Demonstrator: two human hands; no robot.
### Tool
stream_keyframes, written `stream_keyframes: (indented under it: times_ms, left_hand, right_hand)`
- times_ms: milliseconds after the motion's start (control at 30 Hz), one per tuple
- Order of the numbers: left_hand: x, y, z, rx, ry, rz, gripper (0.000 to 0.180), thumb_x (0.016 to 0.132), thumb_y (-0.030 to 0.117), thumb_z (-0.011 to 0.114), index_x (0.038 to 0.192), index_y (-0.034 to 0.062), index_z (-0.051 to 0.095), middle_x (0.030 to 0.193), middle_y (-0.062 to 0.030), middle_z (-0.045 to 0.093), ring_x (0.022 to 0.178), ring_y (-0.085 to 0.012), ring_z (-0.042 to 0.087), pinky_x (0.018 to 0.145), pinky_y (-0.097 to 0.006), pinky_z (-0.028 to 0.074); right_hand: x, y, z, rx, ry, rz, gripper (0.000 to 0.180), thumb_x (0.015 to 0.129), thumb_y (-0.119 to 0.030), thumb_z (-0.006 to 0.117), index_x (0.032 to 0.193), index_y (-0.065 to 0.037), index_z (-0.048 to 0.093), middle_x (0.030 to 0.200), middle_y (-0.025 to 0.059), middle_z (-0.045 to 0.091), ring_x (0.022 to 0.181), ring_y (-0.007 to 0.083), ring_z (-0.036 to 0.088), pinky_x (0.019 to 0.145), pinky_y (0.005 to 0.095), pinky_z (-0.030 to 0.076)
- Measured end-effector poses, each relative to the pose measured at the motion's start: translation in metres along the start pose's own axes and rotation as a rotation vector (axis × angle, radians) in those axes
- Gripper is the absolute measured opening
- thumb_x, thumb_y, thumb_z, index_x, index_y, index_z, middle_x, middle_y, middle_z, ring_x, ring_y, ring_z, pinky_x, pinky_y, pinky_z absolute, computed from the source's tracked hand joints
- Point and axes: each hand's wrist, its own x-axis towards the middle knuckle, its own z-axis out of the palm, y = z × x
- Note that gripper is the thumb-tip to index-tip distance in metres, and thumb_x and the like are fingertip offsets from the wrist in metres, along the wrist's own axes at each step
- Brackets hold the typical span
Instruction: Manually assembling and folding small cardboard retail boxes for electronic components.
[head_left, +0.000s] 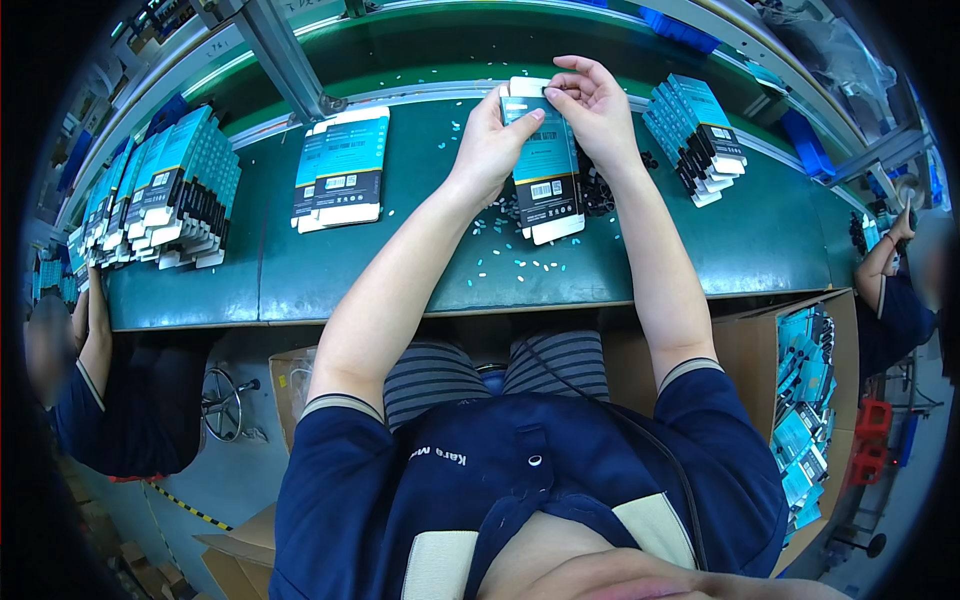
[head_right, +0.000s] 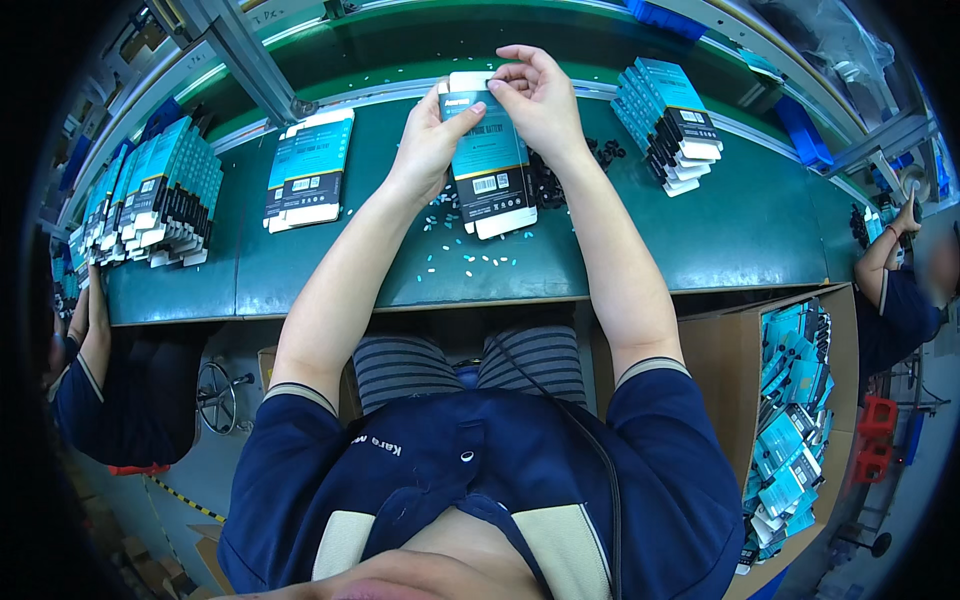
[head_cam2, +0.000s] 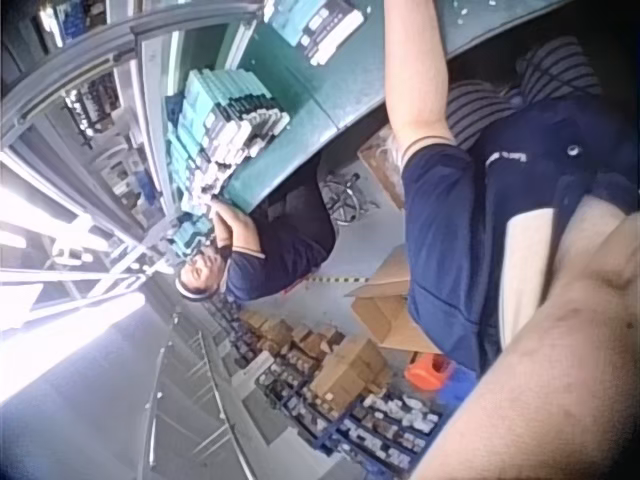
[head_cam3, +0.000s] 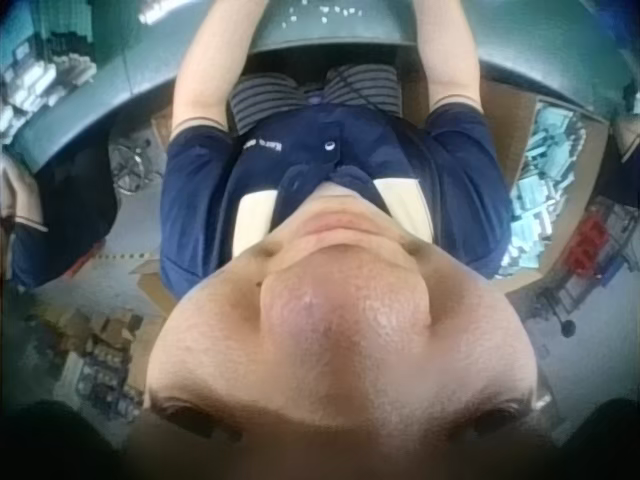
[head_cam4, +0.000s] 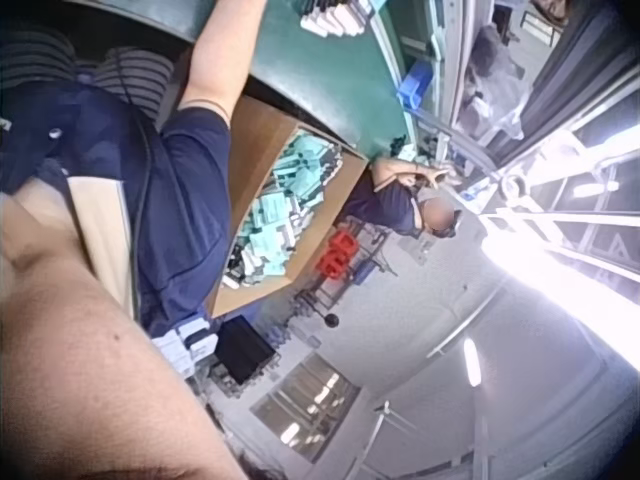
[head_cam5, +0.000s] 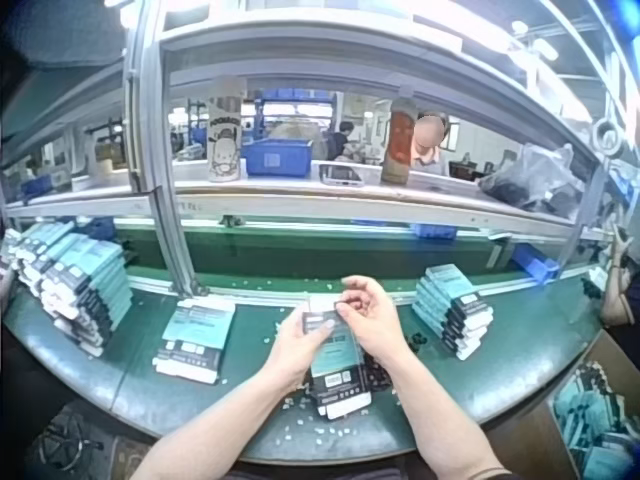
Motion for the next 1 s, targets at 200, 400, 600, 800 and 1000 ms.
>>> stream_keyframes:
  times_ms: [200, 400, 600, 800, 1000]
  left_hand:
    - [-0.002, -0.003, 0.001, 0.030, 0.015, 0.016, 0.021, 0.088, 0.001, 0.055, 0.109, 0.0005, 0.053, 0.098, -0.0064, 0.061, 0.089, -0.0103, 0.057, 0.078, -0.026, 0.047]
    - [0.001, -0.006, -0.004, 0.138, -0.008, 0.069, 0.021, 0.088, 0.002, 0.054, 0.109, -0.0002, 0.054, 0.099, -0.0068, 0.062, 0.091, -0.0107, 0.057, 0.081, -0.026, 0.046]
    - [0.002, -0.005, -0.003, 0.210, -0.055, 0.091, 0.024, 0.088, 0.003, 0.055, 0.112, 0.0000, 0.054, 0.100, -0.0069, 0.062, 0.090, -0.0107, 0.057, 0.081, -0.026, 0.046]
    - [-0.006, 0.010, 0.002, 0.167, -0.121, 0.024, 0.026, 0.091, 0.014, 0.055, 0.113, 0.0016, 0.054, 0.101, -0.0065, 0.061, 0.092, -0.0105, 0.057, 0.082, -0.027, 0.046]
    - [-0.006, 0.024, 0.003, -0.153, -0.032, -0.236, 0.047, 0.097, 0.045, 0.037, 0.106, 0.0049, 0.059, 0.093, -0.0049, 0.061, 0.086, -0.0116, 0.058, 0.076, -0.028, 0.049]
  right_hand:
    - [-0.005, 0.000, 0.008, -0.168, 0.028, -0.027, 0.029, 0.080, 0.001, 0.062, 0.108, 0.000, 0.053, 0.092, 0.0048, 0.061, 0.080, 0.0072, 0.057, 0.071, 0.0185, 0.047]
    - [-0.009, -0.009, 0.015, -0.348, 0.066, -0.079, 0.021, 0.079, 0.000, 0.062, 0.099, 0.001, 0.056, 0.086, 0.0042, 0.062, 0.073, 0.0059, 0.056, 0.067, 0.0189, 0.047]
    - [-0.005, -0.012, 0.008, -0.368, 0.046, -0.004, 0.019, 0.077, -0.001, 0.064, 0.095, 0.001, 0.058, 0.085, 0.0038, 0.062, 0.073, 0.0067, 0.056, 0.067, 0.0198, 0.048]
    - [-0.001, -0.010, -0.010, -0.190, 0.192, -0.045, 0.030, 0.073, -0.011, 0.068, 0.101, -0.004, 0.061, 0.100, 0.0078, 0.059, 0.098, 0.0161, 0.052, 0.077, 0.0308, 0.047]
    - [0.001, -0.012, -0.021, 0.555, -0.144, 0.518, 0.023, 0.080, -0.002, 0.064, 0.103, -0.003, 0.059, 0.096, 0.0085, 0.062, 0.088, 0.0159, 0.061, 0.080, 0.0328, 0.052]
